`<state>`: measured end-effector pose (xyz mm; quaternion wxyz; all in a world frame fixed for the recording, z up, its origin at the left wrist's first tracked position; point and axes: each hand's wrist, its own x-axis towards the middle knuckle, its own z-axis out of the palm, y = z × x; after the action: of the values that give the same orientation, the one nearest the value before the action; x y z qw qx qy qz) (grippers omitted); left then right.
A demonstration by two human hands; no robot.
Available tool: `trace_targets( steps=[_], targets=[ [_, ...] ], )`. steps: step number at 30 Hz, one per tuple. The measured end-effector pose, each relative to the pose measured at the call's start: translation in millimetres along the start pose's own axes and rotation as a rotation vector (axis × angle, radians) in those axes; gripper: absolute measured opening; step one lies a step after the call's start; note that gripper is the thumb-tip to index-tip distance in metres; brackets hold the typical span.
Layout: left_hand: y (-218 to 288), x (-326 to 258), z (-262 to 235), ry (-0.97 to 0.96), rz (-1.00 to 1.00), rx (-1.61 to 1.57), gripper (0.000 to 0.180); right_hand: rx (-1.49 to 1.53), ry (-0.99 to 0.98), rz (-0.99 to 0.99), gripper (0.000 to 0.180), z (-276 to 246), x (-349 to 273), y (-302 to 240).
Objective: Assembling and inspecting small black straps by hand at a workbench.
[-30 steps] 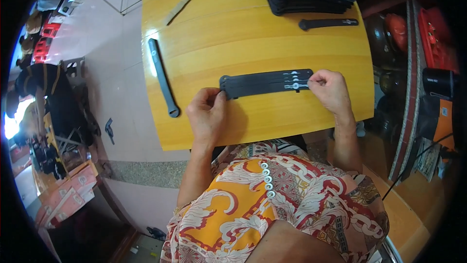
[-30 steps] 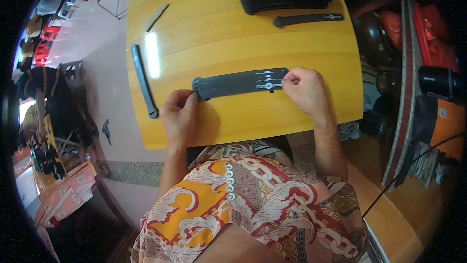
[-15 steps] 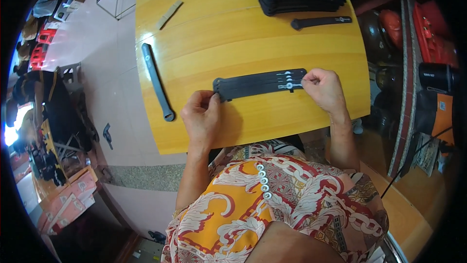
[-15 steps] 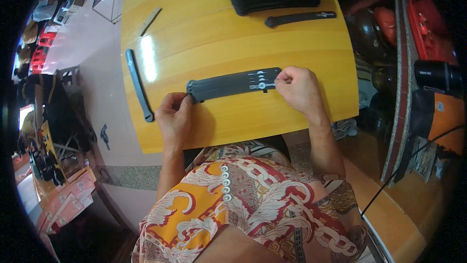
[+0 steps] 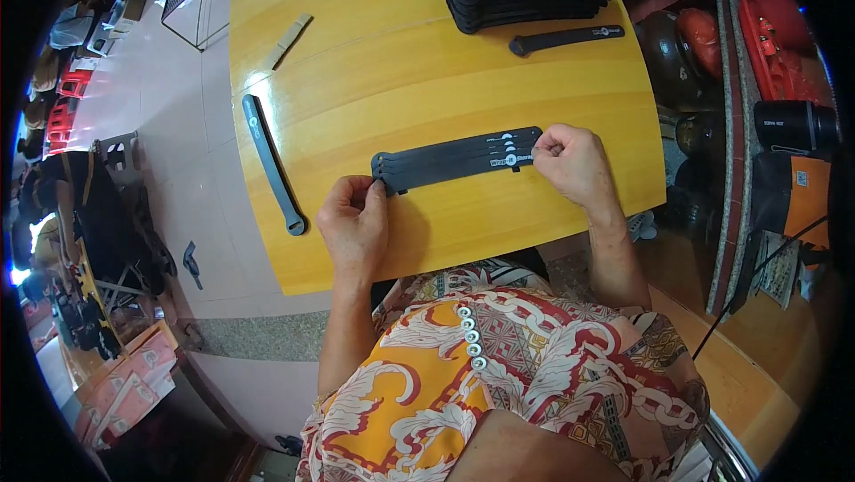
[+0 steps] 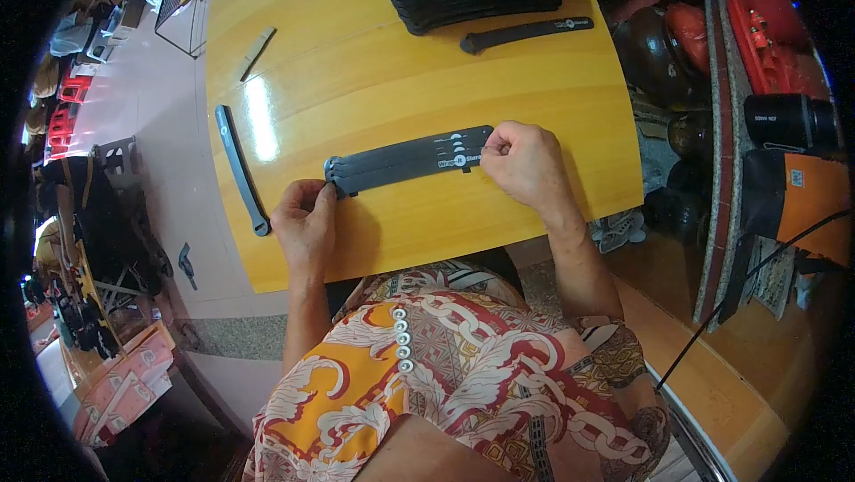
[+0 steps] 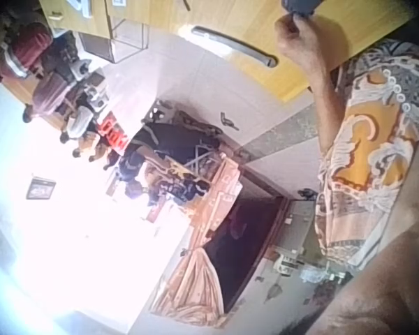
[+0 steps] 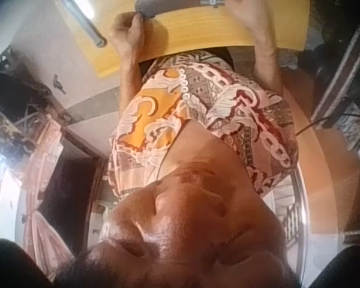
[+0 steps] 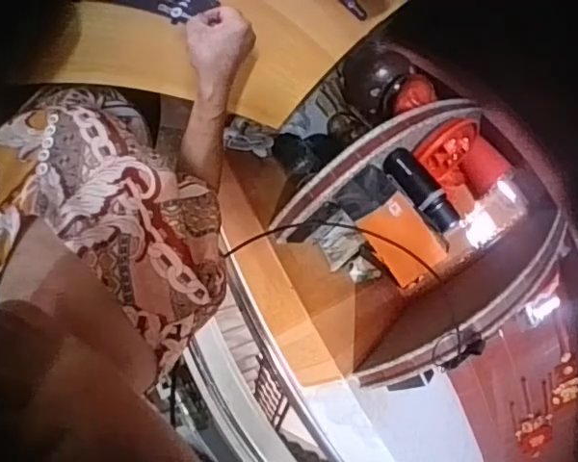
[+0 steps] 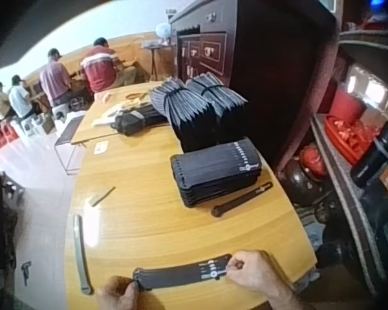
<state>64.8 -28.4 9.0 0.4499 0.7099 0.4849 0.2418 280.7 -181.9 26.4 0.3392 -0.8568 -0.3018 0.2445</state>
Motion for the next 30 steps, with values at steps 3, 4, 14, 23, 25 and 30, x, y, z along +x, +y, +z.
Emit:
trace_targets(
  steps=[3, 4, 14, 23, 25, 30],
  targets=[
    [-0.6, 0.0, -0.7, 0.003, 0.002, 0.009, 0.009, -0.060, 0.010, 0.017, 0.008, 2.1, 0.2, -3.7],
    [-1.2, 0.1, -0.9, 0.002, 0.008, 0.003, 0.009, -0.082, 0.019, 0.020, 0.008, 2.6, 0.2, -4.2],
    [0.8, 1.9, -0.6, 0.021, 0.066, 0.059, 0.011, -0.139, 0.057, 0.028, 0.007, 3.2, -3.5, -13.0],
    [9.8, -0.2, -9.5, 0.028, 0.199, 0.249, 0.011, -0.173, 0.101, 0.006, 0.014, 6.2, -8.6, -14.9],
    [13.0, 0.9, -11.1, -0.029, 0.095, 0.262, 0.014, -0.232, 0.187, -0.038, 0.014, 6.7, -11.2, -14.6],
    [5.9, 3.5, -4.9, 0.022, 0.305, 0.056, 0.013, -0.031, 0.124, -0.204, 0.012, 16.3, -11.6, -35.2]
  ],
)
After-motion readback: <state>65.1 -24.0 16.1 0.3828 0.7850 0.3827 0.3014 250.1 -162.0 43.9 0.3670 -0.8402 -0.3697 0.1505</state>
